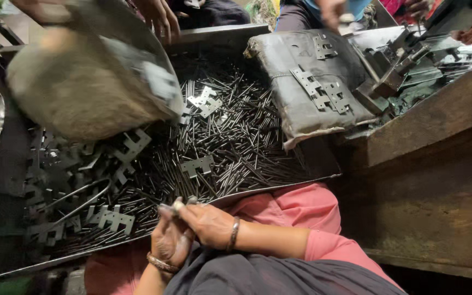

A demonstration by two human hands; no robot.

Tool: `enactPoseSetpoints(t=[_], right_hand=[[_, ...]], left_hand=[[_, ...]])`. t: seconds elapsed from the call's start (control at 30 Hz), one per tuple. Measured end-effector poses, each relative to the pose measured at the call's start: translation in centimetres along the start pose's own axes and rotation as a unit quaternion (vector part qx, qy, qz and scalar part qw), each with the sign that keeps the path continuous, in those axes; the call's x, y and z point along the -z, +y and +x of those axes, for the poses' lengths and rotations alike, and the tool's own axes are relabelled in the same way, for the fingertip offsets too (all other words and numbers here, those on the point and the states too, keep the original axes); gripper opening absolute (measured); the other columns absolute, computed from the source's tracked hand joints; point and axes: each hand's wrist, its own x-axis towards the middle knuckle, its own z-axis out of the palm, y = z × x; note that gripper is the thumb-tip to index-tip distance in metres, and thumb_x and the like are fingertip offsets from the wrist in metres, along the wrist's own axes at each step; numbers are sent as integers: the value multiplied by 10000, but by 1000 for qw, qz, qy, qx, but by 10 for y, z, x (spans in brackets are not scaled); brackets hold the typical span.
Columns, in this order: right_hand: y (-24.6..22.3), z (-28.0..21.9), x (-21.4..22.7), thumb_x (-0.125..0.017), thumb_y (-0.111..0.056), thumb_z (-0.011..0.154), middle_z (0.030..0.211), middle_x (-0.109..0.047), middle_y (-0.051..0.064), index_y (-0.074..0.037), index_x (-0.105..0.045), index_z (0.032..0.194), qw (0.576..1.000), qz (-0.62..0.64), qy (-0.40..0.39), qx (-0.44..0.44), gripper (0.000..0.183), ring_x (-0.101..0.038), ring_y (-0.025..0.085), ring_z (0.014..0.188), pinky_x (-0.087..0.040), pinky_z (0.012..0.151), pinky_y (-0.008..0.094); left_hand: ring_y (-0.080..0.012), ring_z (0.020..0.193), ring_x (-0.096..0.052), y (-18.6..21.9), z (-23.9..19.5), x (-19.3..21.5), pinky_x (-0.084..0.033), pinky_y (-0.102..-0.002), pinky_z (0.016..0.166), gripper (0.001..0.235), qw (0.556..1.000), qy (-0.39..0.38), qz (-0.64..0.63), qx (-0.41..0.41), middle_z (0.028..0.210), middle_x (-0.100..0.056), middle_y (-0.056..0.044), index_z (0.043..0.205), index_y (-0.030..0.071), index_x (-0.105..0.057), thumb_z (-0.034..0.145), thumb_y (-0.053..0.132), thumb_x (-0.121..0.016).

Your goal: The person sorts through a bin of metal hinge components and long pins, picking up individual pieces by hand and placing them onto a work surface to the right.

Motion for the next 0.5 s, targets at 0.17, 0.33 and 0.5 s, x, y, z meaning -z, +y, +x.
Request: enactPoseSetpoints(t=[0.17, 0.33, 0.5], right_hand=[[9, -16, 3, -633, -51, 887, 1130, -624, 263, 154, -380, 1476, 997, -9, 68, -32, 673, -633, 398, 1037, -535, 922, 455], [47, -46, -7, -661, 28, 887, 1231, -669, 238, 36, -530, 1473, 963, 195, 160, -91, 600, -689, 374, 1106, -560, 952, 382], [97, -74, -9, -642, 74, 926, 1356, -658, 144, -8, -455, 1567, 767, 597, 95, -215, 673, -648, 185, 1202, -512, 1042, 312]], left_hand=[[-297, 1225, -520, -9, 0, -21, -408, -464, 1064, 500, 996, -35, 46, 67, 1329, -596, -121, 1364, 70, -549, 1001, 411, -597], [-312, 1365, -474, -23, -6, -2, -354, -488, 1138, 591, 990, -101, 74, 70, 1463, -538, -137, 1472, 20, -415, 988, 333, -542], [-413, 1408, -446, -32, 23, 44, -361, -573, 1142, 683, 977, -172, 116, 56, 1528, -481, -238, 1541, -52, -275, 993, 236, -565]])
